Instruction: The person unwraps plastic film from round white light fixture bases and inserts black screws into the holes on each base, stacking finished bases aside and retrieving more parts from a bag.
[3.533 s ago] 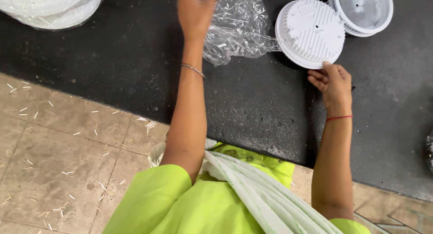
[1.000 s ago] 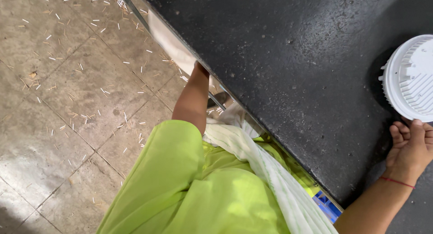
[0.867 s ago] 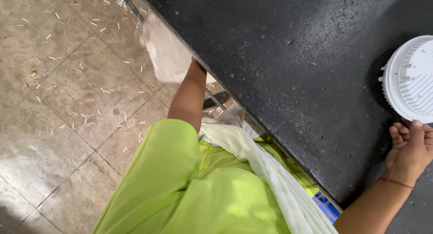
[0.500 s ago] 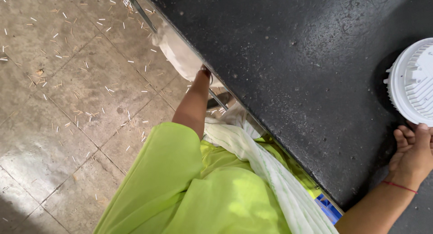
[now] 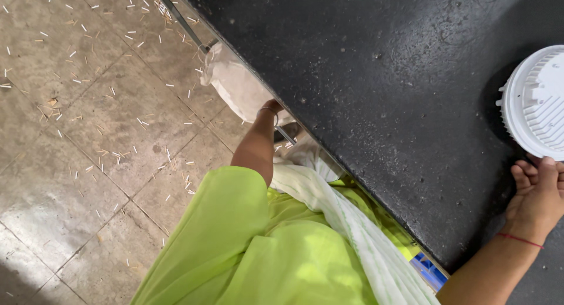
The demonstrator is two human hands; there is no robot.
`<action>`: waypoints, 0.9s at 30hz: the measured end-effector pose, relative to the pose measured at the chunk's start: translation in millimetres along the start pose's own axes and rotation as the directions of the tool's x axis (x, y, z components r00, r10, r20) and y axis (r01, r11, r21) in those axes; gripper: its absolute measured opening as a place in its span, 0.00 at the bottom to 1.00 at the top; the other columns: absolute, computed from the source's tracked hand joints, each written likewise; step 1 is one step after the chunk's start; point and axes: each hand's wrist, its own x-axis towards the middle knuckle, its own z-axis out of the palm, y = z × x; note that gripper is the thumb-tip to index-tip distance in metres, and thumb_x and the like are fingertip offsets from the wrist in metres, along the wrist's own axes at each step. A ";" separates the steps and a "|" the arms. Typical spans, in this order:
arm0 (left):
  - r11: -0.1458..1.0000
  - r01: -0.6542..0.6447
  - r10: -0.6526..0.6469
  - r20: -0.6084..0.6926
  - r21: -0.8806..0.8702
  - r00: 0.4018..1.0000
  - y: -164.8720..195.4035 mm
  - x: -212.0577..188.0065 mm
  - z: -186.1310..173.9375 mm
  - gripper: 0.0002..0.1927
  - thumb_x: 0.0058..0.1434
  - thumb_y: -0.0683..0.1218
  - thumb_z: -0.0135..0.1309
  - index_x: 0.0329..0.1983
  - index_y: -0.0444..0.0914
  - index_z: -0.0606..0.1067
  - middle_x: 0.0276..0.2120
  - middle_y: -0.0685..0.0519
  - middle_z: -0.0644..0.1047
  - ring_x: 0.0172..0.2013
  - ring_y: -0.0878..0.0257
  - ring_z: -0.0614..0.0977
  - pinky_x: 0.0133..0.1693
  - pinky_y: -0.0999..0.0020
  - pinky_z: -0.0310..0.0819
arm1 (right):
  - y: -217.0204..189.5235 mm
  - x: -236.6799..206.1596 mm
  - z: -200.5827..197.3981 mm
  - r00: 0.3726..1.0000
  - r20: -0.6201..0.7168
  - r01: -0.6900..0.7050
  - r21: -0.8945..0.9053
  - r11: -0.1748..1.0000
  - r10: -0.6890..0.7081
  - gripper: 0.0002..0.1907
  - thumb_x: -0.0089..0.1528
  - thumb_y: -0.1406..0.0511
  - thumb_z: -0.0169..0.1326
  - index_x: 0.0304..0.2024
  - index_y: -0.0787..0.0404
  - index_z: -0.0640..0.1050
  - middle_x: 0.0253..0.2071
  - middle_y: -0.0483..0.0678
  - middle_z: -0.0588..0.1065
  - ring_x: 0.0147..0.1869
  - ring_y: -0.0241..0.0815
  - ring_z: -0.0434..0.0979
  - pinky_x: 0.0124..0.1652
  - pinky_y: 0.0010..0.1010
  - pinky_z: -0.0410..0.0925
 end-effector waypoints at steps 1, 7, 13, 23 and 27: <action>0.975 0.115 -0.109 0.044 -0.190 0.993 2.3 0.5 -6.2 0.28 0.69 0.52 0.39 0.68 0.35 0.65 0.67 0.47 0.68 0.64 0.54 0.68 0.61 0.62 0.59 | 1.8 0.8 -1.8 1.000 -0.002 -0.001 0.000 1.000 0.001 0.04 0.78 0.69 0.49 0.54 0.62 0.71 0.51 0.52 0.77 0.47 0.39 0.80 0.51 0.27 0.77; 0.037 0.591 -0.489 0.502 -0.805 0.714 10.0 -13.1 -46.9 0.28 0.64 0.55 0.49 0.65 0.40 0.71 0.57 0.46 0.78 0.54 0.49 0.79 0.49 0.56 0.73 | 10.7 4.7 -13.7 1.000 0.009 0.002 -0.038 0.999 -0.001 0.05 0.78 0.68 0.48 0.54 0.63 0.71 0.51 0.51 0.77 0.47 0.38 0.79 0.52 0.26 0.77; 0.570 0.555 -0.525 0.250 -0.606 0.813 2.5 -36.5 -49.9 0.30 0.53 0.57 0.60 0.59 0.45 0.76 0.52 0.47 0.81 0.50 0.48 0.82 0.48 0.54 0.75 | 16.0 6.7 -16.6 0.999 0.041 -0.029 -0.097 0.995 0.033 0.14 0.82 0.64 0.46 0.64 0.68 0.74 0.53 0.49 0.77 0.50 0.35 0.79 0.54 0.24 0.76; 0.632 0.687 -0.677 0.176 -0.358 0.714 22.5 -54.4 -45.1 0.15 0.68 0.56 0.53 0.47 0.43 0.80 0.43 0.44 0.82 0.47 0.50 0.82 0.47 0.55 0.76 | 21.3 10.6 -20.5 0.997 0.075 -0.007 -0.098 0.995 0.014 0.15 0.81 0.64 0.45 0.63 0.68 0.73 0.54 0.49 0.76 0.49 0.35 0.78 0.53 0.22 0.76; 0.314 0.477 -0.678 0.158 -0.821 0.718 7.1 -17.6 -48.4 0.15 0.68 0.50 0.54 0.52 0.39 0.78 0.50 0.49 0.81 0.52 0.55 0.81 0.52 0.60 0.78 | 15.1 6.5 -13.2 0.999 0.049 -0.007 -0.087 0.996 0.011 0.10 0.83 0.66 0.47 0.61 0.67 0.73 0.51 0.49 0.76 0.47 0.34 0.77 0.52 0.23 0.76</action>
